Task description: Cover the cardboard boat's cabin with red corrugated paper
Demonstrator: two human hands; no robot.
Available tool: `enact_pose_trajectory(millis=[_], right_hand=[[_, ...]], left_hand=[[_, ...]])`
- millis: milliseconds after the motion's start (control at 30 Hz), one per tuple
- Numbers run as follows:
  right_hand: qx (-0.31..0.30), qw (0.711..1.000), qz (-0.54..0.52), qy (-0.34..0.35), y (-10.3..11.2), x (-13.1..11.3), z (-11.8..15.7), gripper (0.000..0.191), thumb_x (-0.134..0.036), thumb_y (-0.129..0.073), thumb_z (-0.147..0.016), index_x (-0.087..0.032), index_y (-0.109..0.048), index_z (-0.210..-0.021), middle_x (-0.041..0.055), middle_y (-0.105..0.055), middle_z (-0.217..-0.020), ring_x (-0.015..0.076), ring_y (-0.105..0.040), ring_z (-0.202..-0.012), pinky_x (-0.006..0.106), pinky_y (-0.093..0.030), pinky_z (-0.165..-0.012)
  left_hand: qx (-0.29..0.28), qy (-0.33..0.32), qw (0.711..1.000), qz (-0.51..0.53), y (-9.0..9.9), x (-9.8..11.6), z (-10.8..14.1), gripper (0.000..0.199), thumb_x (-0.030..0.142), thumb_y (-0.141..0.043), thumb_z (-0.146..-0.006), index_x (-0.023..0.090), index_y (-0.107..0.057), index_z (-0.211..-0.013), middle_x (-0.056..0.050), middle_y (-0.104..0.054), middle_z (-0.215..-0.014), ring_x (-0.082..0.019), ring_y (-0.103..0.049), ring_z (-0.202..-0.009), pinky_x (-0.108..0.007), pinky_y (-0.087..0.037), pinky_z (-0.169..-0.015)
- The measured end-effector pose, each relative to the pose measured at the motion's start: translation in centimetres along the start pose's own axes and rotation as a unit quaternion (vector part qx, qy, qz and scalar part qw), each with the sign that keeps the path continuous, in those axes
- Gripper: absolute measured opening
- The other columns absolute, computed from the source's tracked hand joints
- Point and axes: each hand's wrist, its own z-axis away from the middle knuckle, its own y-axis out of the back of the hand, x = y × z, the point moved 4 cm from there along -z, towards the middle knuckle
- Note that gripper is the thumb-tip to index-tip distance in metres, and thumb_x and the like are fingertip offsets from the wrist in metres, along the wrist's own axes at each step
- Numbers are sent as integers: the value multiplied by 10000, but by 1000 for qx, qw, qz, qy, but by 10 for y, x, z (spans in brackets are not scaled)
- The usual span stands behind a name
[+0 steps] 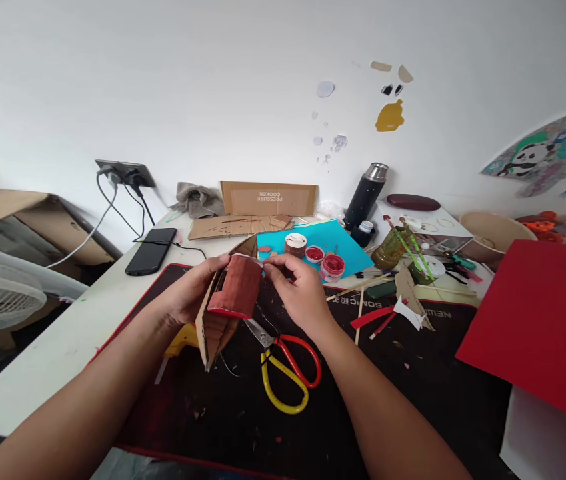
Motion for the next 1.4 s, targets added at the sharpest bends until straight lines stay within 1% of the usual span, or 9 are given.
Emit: enact_pose_trajectory(millis=[100,233,467,667,800,900,1033,1233,1400], right_hand=[[22,1000,2,0,4,0,0,206,-414,-704,-1021,-233,-801,-1029,73,-855,-1060,248,-804,-971,362,-622,-874],[24,1000,16,0,5,-1,3,244,-454,-692,-1047,-230,-779,-1002,58,-832,-961,227,-776,-838,344,-603,-798],[-140,977,141,75,-35,-14,19,251,-473,-720,-1067,-237,-799,-1095,31,-762,-888,216,-720,-858,356,-558,-845],[-294,895,326,80,-80,-30,38,669,-726,-753,-979,-186,-751,-1373,142,-776,-1146,330,-737,-1061,466,-573,-949],[-354,820,447,55,-103,-24,49,659,-725,-814,-934,-169,-762,-1284,166,-764,-1172,376,-755,-1050,507,-588,-939],[-363,803,471,40,-113,-17,51,560,-618,-866,-943,-175,-750,-1267,155,-778,-1186,373,-775,-1052,484,-597,-932],[-367,815,449,12,-118,-14,49,417,-471,-828,-984,-165,-749,-1256,159,-823,-1167,384,-797,-1043,463,-590,-904],[-271,926,250,-81,-99,-7,45,275,-284,-771,-896,-219,-793,-1162,48,-824,-945,235,-744,-814,324,-506,-729],[-185,960,-65,-201,-69,14,30,381,-522,-799,-907,-193,-743,-1091,-21,-657,-742,150,-560,-612,267,-436,-575]], left_hand=[[14,-48,998,30,1,12,-1,292,325,-696,-943,93,-805,-1082,-162,-844,-841,-281,-797,-649,-337,-654,-569],[-10,-187,978,88,7,43,2,396,409,-620,-997,99,-781,-1182,-158,-851,-956,-250,-794,-672,-328,-673,-596],[8,-250,958,142,32,68,0,406,406,-522,-1060,120,-760,-1221,-137,-844,-930,-225,-784,-683,-294,-657,-598],[-13,-233,958,167,42,75,6,472,407,-459,-1095,75,-775,-1210,-139,-852,-962,-221,-792,-718,-286,-645,-622],[-27,-233,955,180,46,79,12,455,395,-520,-1061,68,-764,-1263,-157,-846,-968,-233,-785,-699,-308,-657,-603],[-39,-236,952,190,46,80,14,459,398,-582,-1021,77,-763,-1294,-172,-840,-978,-245,-782,-698,-326,-668,-605],[-48,-242,951,186,44,81,19,458,372,-545,-1021,63,-767,-1276,-189,-832,-979,-253,-777,-713,-340,-671,-616],[-99,-284,932,201,42,89,33,493,347,-535,-984,57,-737,-1327,-188,-818,-1007,-240,-750,-731,-331,-651,-624],[-119,-315,914,225,50,99,39,501,355,-591,-935,79,-727,-1331,-168,-802,-976,-233,-739,-759,-310,-639,-648]])
